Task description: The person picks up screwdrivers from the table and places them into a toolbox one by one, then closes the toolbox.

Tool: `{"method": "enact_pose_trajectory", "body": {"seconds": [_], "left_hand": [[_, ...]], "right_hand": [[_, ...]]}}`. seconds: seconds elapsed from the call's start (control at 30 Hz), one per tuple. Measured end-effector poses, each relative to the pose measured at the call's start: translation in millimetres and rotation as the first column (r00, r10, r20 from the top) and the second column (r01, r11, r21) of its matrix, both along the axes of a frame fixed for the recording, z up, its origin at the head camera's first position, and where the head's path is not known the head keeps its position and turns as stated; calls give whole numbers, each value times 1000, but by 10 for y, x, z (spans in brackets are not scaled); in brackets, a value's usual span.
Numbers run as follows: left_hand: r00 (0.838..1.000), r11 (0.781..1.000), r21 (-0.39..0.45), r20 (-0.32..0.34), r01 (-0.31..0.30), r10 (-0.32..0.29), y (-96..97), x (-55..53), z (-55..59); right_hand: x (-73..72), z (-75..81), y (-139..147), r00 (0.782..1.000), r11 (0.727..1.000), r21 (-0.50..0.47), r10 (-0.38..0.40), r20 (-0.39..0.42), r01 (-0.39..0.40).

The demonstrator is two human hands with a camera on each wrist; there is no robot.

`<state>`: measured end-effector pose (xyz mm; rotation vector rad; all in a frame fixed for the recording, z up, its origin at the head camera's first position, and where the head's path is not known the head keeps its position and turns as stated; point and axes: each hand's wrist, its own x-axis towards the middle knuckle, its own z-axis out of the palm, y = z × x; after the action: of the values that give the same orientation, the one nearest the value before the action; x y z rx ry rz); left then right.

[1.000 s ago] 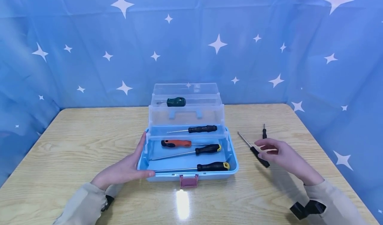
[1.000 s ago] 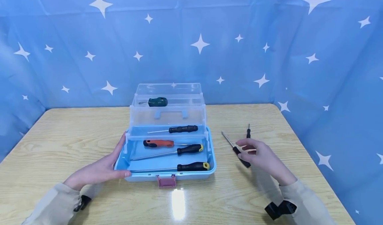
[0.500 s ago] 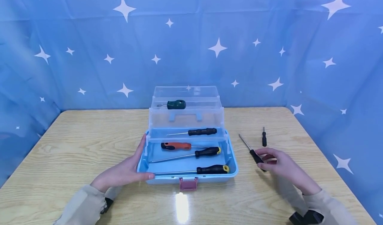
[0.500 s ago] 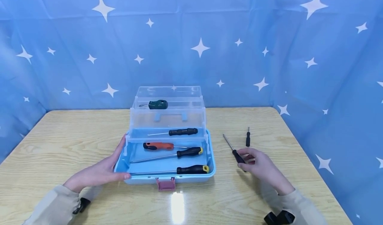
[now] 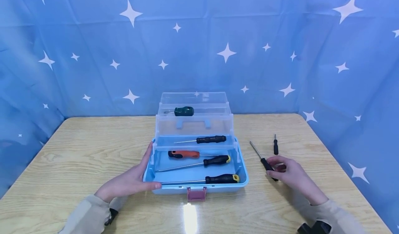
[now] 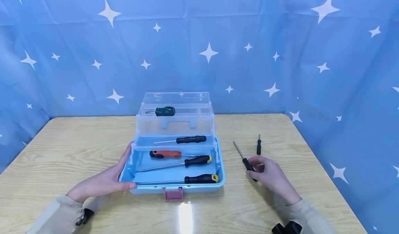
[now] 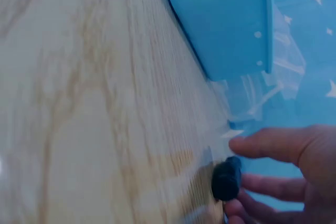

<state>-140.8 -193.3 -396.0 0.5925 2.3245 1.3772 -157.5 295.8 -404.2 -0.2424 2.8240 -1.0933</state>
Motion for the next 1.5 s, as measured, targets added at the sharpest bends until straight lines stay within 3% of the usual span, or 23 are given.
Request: {"method": "enact_pose_trajectory", "body": {"seconds": [0.23, 0.63, 1.2, 1.5], "left_hand": [[1000, 1000, 16, -2, 5, -5, 7, 5, -15], [1000, 1000, 6, -4, 7, -7, 4, 4, -5], [1000, 1000, -9, 5, -1, 1, 0, 7, -1], [1000, 1000, -6, -4, -1, 1, 5, 12, 9]], "right_hand": [[-23, -6, -47, 998, 993, 97, -66, -1, 65], [-18, -14, -24, 994, 990, 98, -106, 8, 104], [-9, 46, 40, 987, 990, -31, -140, -80, 138], [-3, 106, 72, 988, 989, -47, -145, -61, 143]]}}
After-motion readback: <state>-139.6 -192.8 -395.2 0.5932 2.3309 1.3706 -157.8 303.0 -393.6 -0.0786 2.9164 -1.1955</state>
